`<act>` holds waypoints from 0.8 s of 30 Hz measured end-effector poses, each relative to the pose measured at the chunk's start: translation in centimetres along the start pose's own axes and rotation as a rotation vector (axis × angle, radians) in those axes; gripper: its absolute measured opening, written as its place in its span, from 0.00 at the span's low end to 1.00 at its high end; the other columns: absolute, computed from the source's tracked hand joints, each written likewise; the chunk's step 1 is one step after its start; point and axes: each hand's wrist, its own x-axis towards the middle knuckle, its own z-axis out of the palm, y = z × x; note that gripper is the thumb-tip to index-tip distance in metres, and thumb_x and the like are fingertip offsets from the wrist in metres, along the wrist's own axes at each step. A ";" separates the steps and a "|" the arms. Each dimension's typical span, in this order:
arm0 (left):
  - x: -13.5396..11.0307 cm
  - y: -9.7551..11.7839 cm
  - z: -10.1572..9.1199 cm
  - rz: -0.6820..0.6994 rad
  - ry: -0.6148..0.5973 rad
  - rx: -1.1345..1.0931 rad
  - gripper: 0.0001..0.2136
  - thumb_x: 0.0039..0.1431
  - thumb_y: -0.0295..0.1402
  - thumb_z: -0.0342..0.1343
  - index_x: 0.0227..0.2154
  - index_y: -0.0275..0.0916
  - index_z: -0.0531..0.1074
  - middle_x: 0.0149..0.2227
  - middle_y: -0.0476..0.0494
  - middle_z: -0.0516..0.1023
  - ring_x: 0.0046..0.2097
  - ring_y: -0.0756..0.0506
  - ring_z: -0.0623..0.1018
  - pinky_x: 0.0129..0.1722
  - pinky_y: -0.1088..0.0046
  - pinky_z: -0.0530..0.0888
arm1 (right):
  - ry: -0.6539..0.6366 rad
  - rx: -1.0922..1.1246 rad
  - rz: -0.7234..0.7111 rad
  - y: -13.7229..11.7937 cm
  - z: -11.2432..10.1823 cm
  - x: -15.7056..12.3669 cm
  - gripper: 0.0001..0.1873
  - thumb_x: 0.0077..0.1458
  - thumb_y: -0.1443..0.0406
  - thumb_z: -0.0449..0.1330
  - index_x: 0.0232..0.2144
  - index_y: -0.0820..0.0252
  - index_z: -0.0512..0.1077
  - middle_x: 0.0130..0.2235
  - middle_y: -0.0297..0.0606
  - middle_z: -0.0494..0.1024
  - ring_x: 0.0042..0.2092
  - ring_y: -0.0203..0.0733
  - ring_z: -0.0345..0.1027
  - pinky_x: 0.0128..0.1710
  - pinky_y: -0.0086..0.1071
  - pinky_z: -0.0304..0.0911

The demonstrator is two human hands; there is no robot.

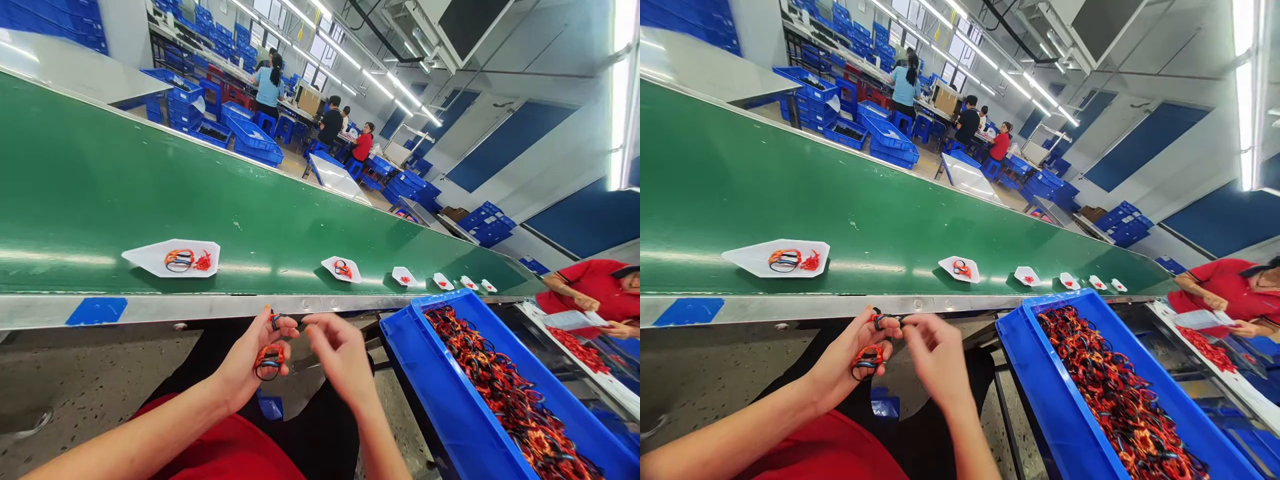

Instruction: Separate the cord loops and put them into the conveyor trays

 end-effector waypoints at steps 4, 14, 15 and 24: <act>0.2 -0.3 0.2 0.002 0.038 -0.007 0.19 0.56 0.49 0.47 0.34 0.38 0.72 0.33 0.47 0.73 0.26 0.54 0.70 0.20 0.80 0.63 | -0.088 -0.135 -0.106 -0.7 3.0 -3.7 0.09 0.51 0.62 0.61 0.36 0.50 0.77 0.27 0.33 0.72 0.25 0.33 0.59 0.25 0.27 0.53; -0.7 -0.6 0.9 -0.007 -0.073 0.010 0.09 0.54 0.37 0.56 0.33 0.37 0.74 0.39 0.41 0.76 0.40 0.46 0.73 0.39 0.70 0.72 | 0.064 1.014 0.509 2.3 2.1 -3.7 0.12 0.46 0.59 0.66 0.28 0.63 0.73 0.20 0.25 0.61 0.17 0.22 0.40 0.12 0.18 0.36; -0.7 -0.7 0.9 -0.008 -0.081 0.033 0.09 0.54 0.37 0.56 0.34 0.37 0.74 0.40 0.40 0.76 0.40 0.46 0.73 0.39 0.70 0.71 | 0.071 1.083 0.540 2.4 2.1 -3.8 0.13 0.44 0.60 0.67 0.28 0.64 0.73 0.21 0.26 0.63 0.17 0.21 0.41 0.12 0.17 0.37; -0.6 -1.2 0.9 0.003 -0.135 0.107 0.07 0.54 0.34 0.57 0.34 0.36 0.73 0.34 0.43 0.75 0.36 0.49 0.73 0.39 0.70 0.71 | 0.019 1.425 0.712 2.9 2.6 -3.9 0.16 0.39 0.64 0.70 0.30 0.68 0.72 0.22 0.26 0.65 0.16 0.17 0.45 0.11 0.11 0.42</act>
